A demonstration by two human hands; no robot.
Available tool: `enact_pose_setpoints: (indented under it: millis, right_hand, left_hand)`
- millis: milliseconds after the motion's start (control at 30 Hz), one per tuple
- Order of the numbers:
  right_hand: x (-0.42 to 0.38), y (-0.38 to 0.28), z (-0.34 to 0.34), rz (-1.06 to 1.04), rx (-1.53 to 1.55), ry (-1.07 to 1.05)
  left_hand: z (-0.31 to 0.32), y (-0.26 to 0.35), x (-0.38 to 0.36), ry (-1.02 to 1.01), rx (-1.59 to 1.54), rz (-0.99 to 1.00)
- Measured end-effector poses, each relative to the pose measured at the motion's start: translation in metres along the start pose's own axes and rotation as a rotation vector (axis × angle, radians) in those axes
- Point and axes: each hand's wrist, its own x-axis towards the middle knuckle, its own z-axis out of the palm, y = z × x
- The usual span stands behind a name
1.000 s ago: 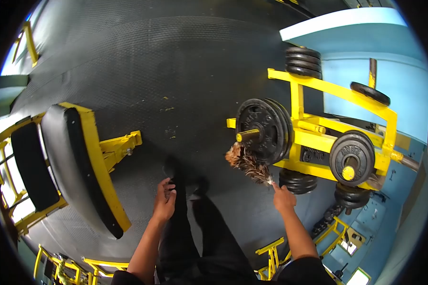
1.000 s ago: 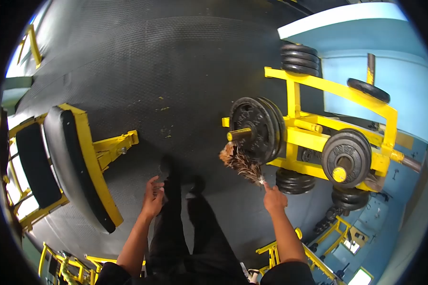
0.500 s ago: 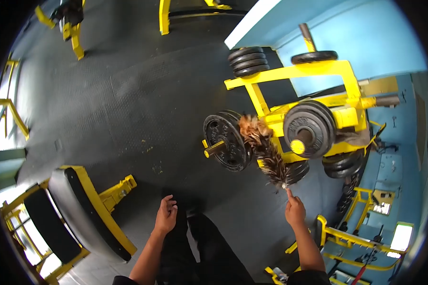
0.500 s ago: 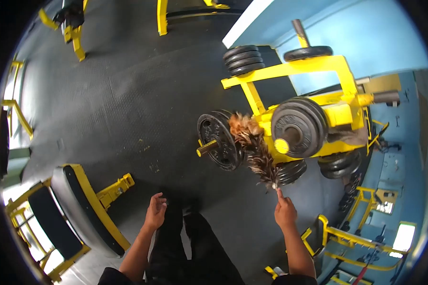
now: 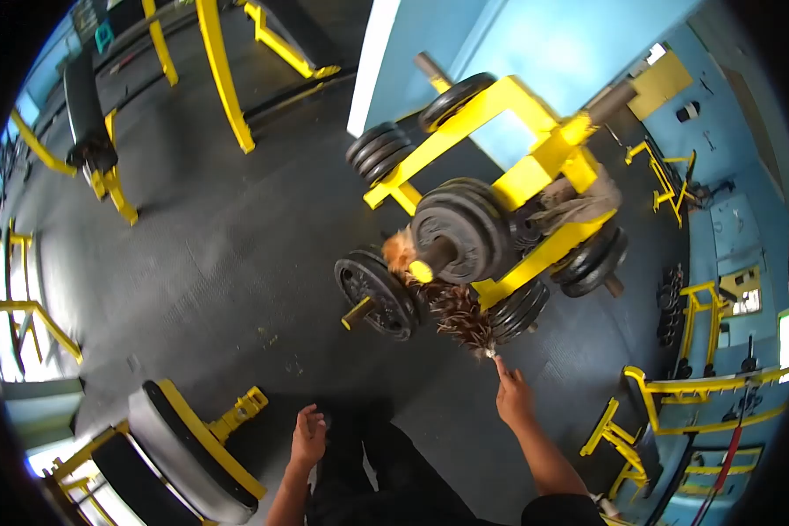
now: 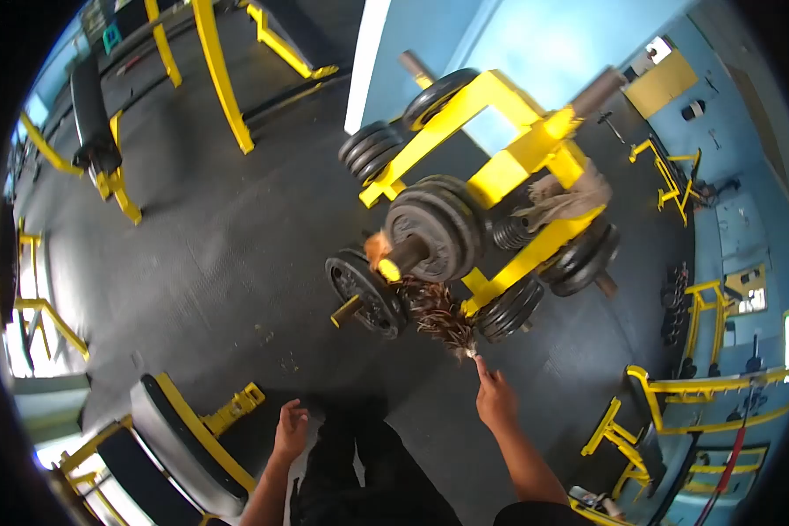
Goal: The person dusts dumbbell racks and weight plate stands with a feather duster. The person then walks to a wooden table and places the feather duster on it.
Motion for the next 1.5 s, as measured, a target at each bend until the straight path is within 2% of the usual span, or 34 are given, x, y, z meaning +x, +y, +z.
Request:
enact_pose_setpoints:
  millis: [133, 200, 300, 333, 400, 433, 500, 600, 633, 700, 767, 833, 867, 900, 933, 967, 1033, 1167, 1300, 1367, 1433, 1500]
  right_hand:
    - [-0.028, -0.009, 0.002, 0.021, 0.115, 0.095]
    - [-0.039, -0.017, 0.009, 0.009, 0.1, -0.118]
    - [-0.045, -0.047, -0.001, 0.001, 0.287, -0.024]
    - [-0.043, -0.055, -0.008, -0.002, 0.3, -0.002]
    - [-0.041, -0.073, -0.021, -0.156, 0.497, 0.071]
    - [-0.037, -0.083, -0.028, -0.153, 0.508, 0.093]
    - [-0.033, -0.103, -0.047, -0.314, 0.647, 0.077]
    - [-0.024, -0.125, -0.092, -0.398, 0.748, 0.122]
    - [-0.019, -0.128, -0.109, -0.39, 0.75, 0.128]
    - [-0.002, -0.132, -0.14, -0.301, 0.74, 0.335]
    - [0.024, -0.124, -0.15, -0.167, 0.697, 0.567]
    - [0.044, -0.11, -0.162, 0.039, 0.537, 0.692]
    - [0.053, -0.11, -0.164, 0.042, 0.526, 0.687]
    - [0.059, -0.112, -0.165, 0.142, 0.549, 0.69]
    - [0.063, -0.121, -0.165, 0.247, 0.569, 0.692]
    - [0.067, -0.14, -0.17, 0.26, 0.551, 0.688]
    - [0.073, -0.188, -0.182, 0.142, 0.445, 0.602]
    - [0.1, -0.27, -0.173, 0.156, 0.484, 0.324]
    - [0.139, -0.32, -0.116, 0.223, 0.552, 0.38]
    - [0.146, -0.334, -0.081, 0.41, 0.544, 0.379]
    - [0.155, -0.348, -0.063, 0.393, 0.555, 0.338]
    - [0.173, -0.362, -0.037, 0.543, 0.578, 0.24]
  left_hand:
    - [-0.006, 0.03, -0.016, 0.057, 0.129, 0.084]
    - [-0.012, 0.064, -0.024, 0.089, 0.026, 0.008]
    - [-0.028, 0.099, -0.015, 0.134, 0.079, 0.143]
    - [-0.034, 0.12, -0.016, 0.142, 0.123, 0.096]
    - [-0.039, 0.14, -0.011, 0.191, 0.097, 0.139]
    - [-0.04, 0.15, -0.004, 0.233, 0.054, 0.162]
    - [-0.045, 0.141, 0.016, 0.231, 0.039, 0.239]
    - [-0.049, 0.157, 0.035, 0.244, 0.002, 0.266]
    - [-0.052, 0.166, 0.039, 0.205, 0.044, 0.218]
    - [-0.056, 0.173, 0.054, 0.162, 0.082, 0.161]
    - [-0.066, 0.173, 0.078, 0.1, -0.167, 0.177]
    - [-0.081, 0.187, 0.103, 0.077, -0.191, 0.145]
    - [-0.092, 0.191, 0.115, 0.064, -0.211, 0.118]
    - [-0.105, 0.183, 0.131, 0.055, -0.218, 0.102]
    - [-0.12, 0.173, 0.153, 0.057, -0.21, 0.129]
    - [-0.135, 0.169, 0.176, 0.052, -0.201, 0.164]
    - [-0.169, 0.172, 0.206, 0.003, -0.189, 0.164]
    - [-0.228, 0.204, 0.258, -0.056, -0.119, 0.163]
    - [-0.264, 0.242, 0.301, -0.009, -0.024, 0.17]
    - [-0.276, 0.258, 0.318, -0.028, 0.003, 0.18]
    - [-0.278, 0.271, 0.333, -0.031, 0.01, 0.201]
    - [-0.272, 0.285, 0.345, -0.02, 0.064, 0.122]
